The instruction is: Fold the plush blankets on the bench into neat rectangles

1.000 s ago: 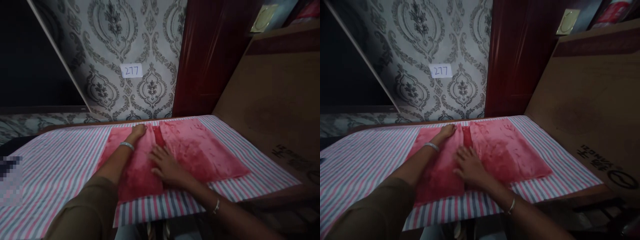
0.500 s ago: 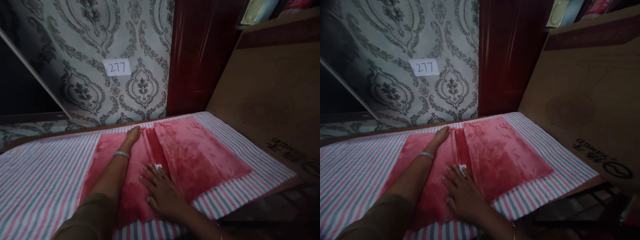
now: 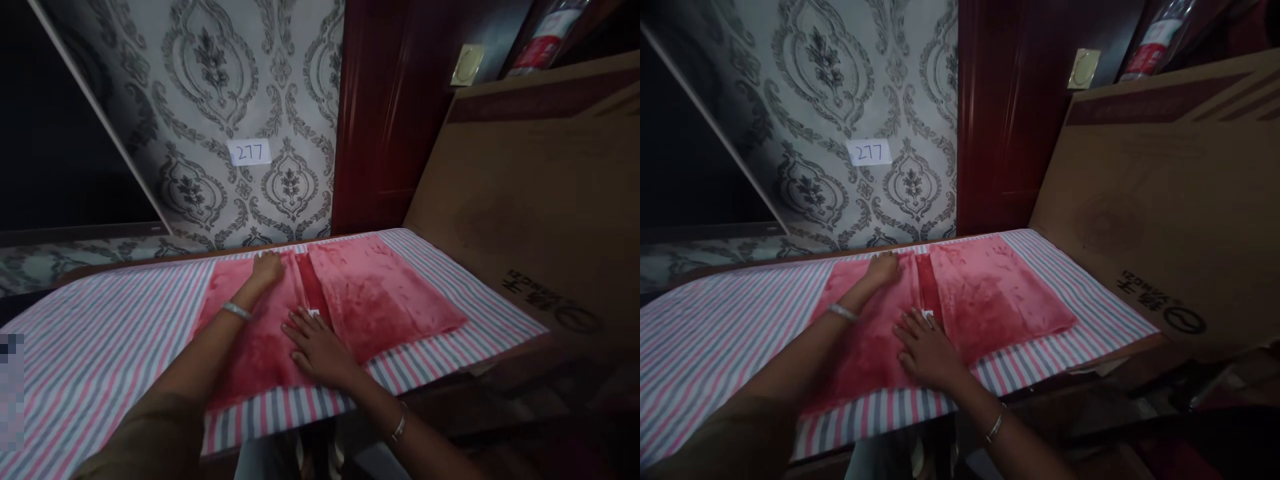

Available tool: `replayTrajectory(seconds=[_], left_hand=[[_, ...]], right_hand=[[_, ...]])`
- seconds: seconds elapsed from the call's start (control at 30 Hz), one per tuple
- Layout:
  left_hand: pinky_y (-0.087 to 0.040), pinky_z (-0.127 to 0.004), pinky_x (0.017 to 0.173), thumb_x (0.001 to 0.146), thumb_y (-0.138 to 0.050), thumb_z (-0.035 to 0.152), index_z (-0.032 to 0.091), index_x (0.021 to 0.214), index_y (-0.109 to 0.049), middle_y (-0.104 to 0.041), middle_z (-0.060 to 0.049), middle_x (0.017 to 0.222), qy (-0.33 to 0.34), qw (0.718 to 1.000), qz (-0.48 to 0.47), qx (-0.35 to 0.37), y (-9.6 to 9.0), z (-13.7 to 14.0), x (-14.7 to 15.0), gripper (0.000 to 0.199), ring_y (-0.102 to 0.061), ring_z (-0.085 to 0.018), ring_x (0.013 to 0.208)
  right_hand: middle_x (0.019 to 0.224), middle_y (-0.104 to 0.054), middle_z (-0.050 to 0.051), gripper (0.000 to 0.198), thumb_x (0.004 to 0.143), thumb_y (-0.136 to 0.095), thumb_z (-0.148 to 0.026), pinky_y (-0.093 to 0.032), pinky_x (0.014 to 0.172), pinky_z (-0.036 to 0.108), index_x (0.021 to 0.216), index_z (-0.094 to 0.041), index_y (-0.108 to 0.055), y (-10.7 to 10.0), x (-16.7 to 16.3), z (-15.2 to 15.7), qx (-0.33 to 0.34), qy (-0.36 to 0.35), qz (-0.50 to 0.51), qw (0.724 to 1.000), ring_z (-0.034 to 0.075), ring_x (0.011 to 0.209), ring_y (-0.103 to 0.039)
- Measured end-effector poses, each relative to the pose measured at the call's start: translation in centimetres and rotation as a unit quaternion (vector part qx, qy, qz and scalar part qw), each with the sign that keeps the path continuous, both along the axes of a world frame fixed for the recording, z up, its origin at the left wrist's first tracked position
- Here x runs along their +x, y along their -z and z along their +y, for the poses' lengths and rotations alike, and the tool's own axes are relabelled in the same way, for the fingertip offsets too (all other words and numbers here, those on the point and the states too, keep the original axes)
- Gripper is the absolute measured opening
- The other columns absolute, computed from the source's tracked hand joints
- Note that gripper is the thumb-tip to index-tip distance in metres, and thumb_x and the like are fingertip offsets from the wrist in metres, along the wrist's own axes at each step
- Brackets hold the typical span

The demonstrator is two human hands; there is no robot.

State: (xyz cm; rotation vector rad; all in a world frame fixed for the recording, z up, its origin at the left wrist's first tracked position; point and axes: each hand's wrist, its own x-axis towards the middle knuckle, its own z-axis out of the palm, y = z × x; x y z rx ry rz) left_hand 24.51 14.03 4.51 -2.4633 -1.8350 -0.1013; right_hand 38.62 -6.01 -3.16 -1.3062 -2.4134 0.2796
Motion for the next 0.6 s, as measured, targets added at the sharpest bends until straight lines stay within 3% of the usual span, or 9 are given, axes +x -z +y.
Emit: replayTrajectory(seconds=[0.17,0.3,0.4,0.47,0.6], left_hand=[[-0.019,-0.061,0.118,0.098,-0.032,0.043,0.021,0.153,-0.036,-0.029,-0.013,0.162,0.037,0.999,-0.009,-0.002,4.1,-5.4,-0.2,0.058,-0.023,-0.034,0.15],[-0.011,-0.065,0.118,0.098,-0.028,0.044,0.026,0.156,-0.03,-0.02,-0.008,0.166,0.038,0.998,-0.031,-0.026,5.8,-5.6,-0.2,0.061,-0.014,-0.035,0.152],[-0.008,-0.065,0.118,0.097,-0.032,0.045,0.028,0.155,-0.032,-0.02,-0.008,0.165,0.038,0.996,-0.065,-0.054,5.0,-5.0,-0.3,0.06,-0.012,-0.035,0.153],[-0.014,-0.063,0.118,0.096,-0.038,0.046,0.028,0.152,-0.038,-0.027,-0.009,0.163,0.046,0.993,-0.082,-0.074,4.0,-4.9,-0.5,0.06,-0.019,-0.034,0.151],[-0.035,-0.035,0.114,0.092,-0.049,0.049,0.023,0.141,-0.054,-0.05,-0.008,0.15,0.074,0.985,-0.129,-0.092,2.0,-5.8,-2.2,0.056,-0.046,-0.024,0.139]], right_hand=[[0.161,-0.031,0.003,0.053,0.101,-0.043,-0.038,-0.013,0.124,0.048,0.153,-0.025,-0.039,-0.4,-0.5,-0.2,-0.018,0.019,0.008,1.0,0.019,0.152,-0.013],[0.16,-0.033,0.005,0.054,0.1,-0.046,-0.036,-0.019,0.123,0.05,0.152,-0.021,-0.04,-0.4,-0.5,-1.7,-0.036,0.03,0.023,0.999,0.022,0.152,-0.014],[0.159,-0.035,0.006,0.058,0.097,-0.052,-0.034,-0.023,0.122,0.049,0.152,-0.021,-0.04,-0.1,0.0,-3.6,-0.04,0.033,0.032,0.998,0.025,0.15,-0.021],[0.157,-0.039,0.007,0.057,0.096,-0.054,-0.033,-0.025,0.121,0.049,0.151,-0.022,-0.043,0.2,0.5,-5.0,-0.026,0.03,0.042,0.998,0.025,0.148,-0.028],[0.153,-0.045,0.009,0.053,0.094,-0.052,-0.027,-0.032,0.118,0.051,0.147,-0.022,-0.049,0.8,1.2,-7.4,0.037,0.037,0.082,0.995,0.025,0.147,-0.032]])
